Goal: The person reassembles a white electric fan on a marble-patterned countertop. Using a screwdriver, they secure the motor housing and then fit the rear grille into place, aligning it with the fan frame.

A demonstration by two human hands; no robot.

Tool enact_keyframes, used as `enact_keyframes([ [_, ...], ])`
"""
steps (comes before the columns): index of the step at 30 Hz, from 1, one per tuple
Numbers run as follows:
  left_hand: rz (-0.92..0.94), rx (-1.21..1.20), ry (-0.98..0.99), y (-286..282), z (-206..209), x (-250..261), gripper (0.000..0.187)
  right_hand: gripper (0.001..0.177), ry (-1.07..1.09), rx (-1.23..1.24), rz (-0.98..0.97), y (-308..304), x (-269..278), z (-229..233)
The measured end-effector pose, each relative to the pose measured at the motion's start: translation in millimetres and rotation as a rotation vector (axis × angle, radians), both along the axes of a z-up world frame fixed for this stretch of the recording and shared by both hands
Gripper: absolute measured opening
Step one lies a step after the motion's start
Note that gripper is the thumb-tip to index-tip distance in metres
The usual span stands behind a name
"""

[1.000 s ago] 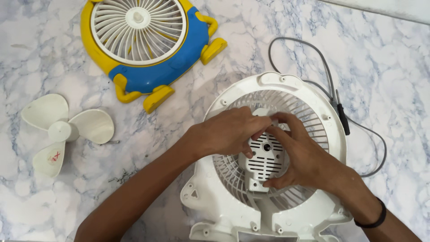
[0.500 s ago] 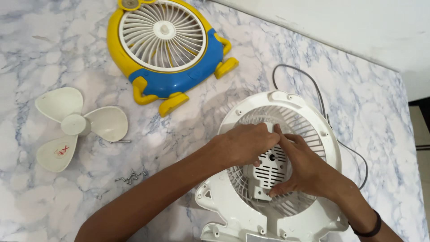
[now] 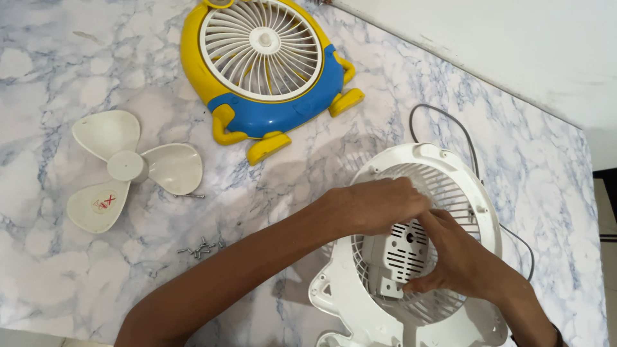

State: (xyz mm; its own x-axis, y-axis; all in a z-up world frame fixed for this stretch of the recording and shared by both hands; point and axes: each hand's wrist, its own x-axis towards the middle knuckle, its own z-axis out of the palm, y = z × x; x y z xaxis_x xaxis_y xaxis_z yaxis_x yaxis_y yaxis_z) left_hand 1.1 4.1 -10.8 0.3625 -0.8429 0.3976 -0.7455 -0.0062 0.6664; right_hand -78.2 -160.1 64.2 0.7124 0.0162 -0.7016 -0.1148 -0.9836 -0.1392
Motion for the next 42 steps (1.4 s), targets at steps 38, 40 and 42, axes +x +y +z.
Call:
enact_keyframes([
  [38, 0.476, 0.339, -0.29, -3, 22, -18, 0.108, 0.142, 0.029, 0.039, -0.099, -22, -3, -13],
  [40, 0.493, 0.405, -0.301, -3, 26, -22, 0.102, 0.143, 0.035, 0.036, -0.112, -24, -2, -15],
  [42, 0.501, 0.469, -0.317, -3, 31, -26, 0.1, 0.141, -0.001, 0.051, -0.071, -27, -3, -18],
])
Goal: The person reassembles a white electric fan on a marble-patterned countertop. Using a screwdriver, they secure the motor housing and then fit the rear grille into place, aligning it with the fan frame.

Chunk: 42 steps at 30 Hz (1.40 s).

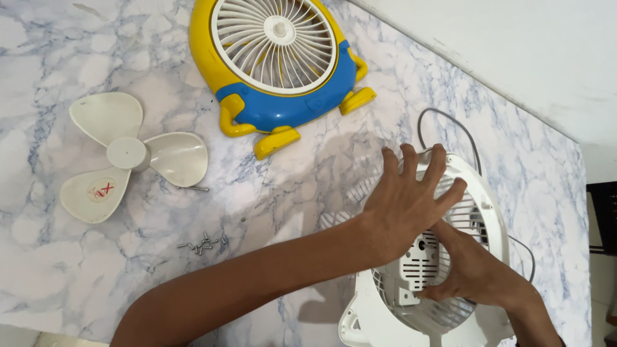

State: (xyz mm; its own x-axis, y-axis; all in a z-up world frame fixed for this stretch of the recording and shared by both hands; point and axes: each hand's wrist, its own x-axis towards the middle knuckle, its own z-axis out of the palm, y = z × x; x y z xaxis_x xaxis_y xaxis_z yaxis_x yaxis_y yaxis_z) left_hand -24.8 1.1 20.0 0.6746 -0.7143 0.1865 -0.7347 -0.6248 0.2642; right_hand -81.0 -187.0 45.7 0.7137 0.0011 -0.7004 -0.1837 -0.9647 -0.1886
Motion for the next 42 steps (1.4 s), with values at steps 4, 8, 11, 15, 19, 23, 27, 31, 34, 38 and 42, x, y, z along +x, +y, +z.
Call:
enact_keyframes([
  [4, -0.031, 0.091, 0.043, 3, 4, -3, 0.102, 0.133, -0.054, 0.154, 0.081, -9, -1, -4],
  [8, -0.055, 0.095, 0.062, 8, 6, -2, 0.105, 0.112, -0.107, 0.18, 0.09, -4, 0, -3],
  [11, -0.056, 0.063, 0.06, 9, 3, -2, 0.103, 0.096, -0.079, 0.04, 0.041, 9, -1, -4],
  [15, -0.042, -0.001, 0.051, 6, -3, 0, 0.098, 0.093, -0.077, -0.074, 0.017, 22, 2, -2],
  [19, -0.045, -0.093, 0.045, 3, -14, 4, 0.095, 0.096, -0.139, -0.022, -0.015, 27, 0, -2],
  [23, -0.009, -0.235, -0.022, -3, -29, 5, 0.084, 0.105, -0.179, -0.052, -0.082, 24, -7, -9],
  [27, -0.015, -0.322, -0.04, -7, -37, 7, 0.082, 0.109, -0.139, -0.102, -0.144, 10, -11, -18],
  [31, -0.013, -0.357, -0.079, -11, -36, 5, 0.083, 0.112, -0.273, 0.253, 0.015, -8, -13, -25],
  [34, -0.008, -0.341, -0.083, -12, -34, 7, 0.082, 0.114, -0.239, 0.286, 0.049, -15, -7, -23],
  [38, 0.018, -0.307, -0.071, -11, -36, 3, 0.075, 0.108, -0.186, 0.302, 0.027, -6, -8, -18],
  [42, 0.005, -0.356, -0.067, -2, -32, 9, 0.097, 0.105, -0.137, 0.105, -0.018, 16, -7, -4],
])
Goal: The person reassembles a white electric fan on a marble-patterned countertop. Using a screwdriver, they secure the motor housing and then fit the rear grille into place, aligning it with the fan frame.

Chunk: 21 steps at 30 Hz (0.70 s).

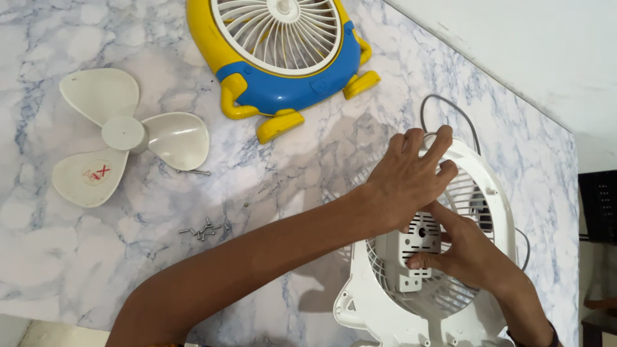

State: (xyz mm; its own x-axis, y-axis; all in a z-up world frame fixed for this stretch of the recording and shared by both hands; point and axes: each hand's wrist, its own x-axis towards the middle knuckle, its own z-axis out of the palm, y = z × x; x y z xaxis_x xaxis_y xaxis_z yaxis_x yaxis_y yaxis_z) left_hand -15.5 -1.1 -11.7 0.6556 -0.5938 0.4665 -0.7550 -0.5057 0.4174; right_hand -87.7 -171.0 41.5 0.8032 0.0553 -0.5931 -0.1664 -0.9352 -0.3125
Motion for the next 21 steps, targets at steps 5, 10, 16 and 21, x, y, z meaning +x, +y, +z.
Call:
enact_keyframes([
  [5, 0.023, -0.002, 0.011, 0, -1, 0, 0.085, 0.102, 0.034, -0.06, -0.114, 11, -3, 1],
  [10, 0.104, -0.037, -0.039, -10, -4, -5, 0.055, 0.093, -0.011, 0.102, -0.153, -7, -11, -10],
  [16, 0.202, 0.227, -0.064, -19, 2, -12, 0.044, 0.103, -0.003, 0.142, -0.15, -23, -15, -19],
  [21, 0.164, 0.307, -0.025, -8, 10, -9, 0.038, 0.125, -0.376, 0.149, 0.37, -6, -18, -14],
])
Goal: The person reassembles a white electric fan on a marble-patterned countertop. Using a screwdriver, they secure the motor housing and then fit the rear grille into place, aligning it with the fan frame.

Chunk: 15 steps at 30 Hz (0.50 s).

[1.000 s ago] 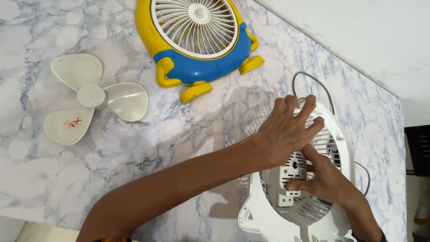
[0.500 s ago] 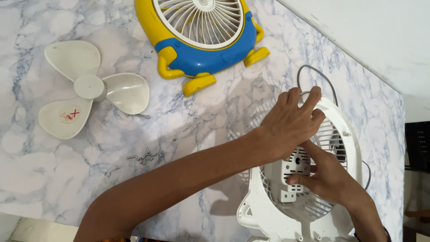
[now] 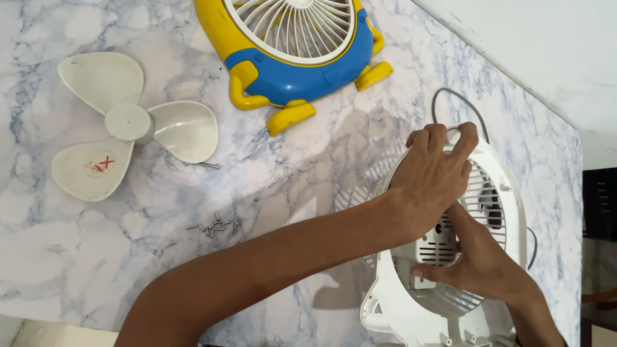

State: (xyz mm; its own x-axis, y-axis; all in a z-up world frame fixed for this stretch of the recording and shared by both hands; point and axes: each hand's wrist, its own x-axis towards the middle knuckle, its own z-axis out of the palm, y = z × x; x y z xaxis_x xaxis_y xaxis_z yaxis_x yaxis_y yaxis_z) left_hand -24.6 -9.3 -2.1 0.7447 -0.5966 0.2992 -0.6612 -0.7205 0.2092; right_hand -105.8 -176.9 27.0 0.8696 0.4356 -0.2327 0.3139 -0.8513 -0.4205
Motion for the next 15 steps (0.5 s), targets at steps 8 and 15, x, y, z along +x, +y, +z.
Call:
enact_keyframes([
  [8, -0.028, -0.184, -0.043, 0, -10, 5, 0.045, 0.113, 0.106, -0.155, -0.22, 11, -2, 3],
  [15, -0.083, -0.306, -0.058, 1, -13, 5, 0.047, 0.112, -0.014, -0.134, -0.156, 8, -10, -2],
])
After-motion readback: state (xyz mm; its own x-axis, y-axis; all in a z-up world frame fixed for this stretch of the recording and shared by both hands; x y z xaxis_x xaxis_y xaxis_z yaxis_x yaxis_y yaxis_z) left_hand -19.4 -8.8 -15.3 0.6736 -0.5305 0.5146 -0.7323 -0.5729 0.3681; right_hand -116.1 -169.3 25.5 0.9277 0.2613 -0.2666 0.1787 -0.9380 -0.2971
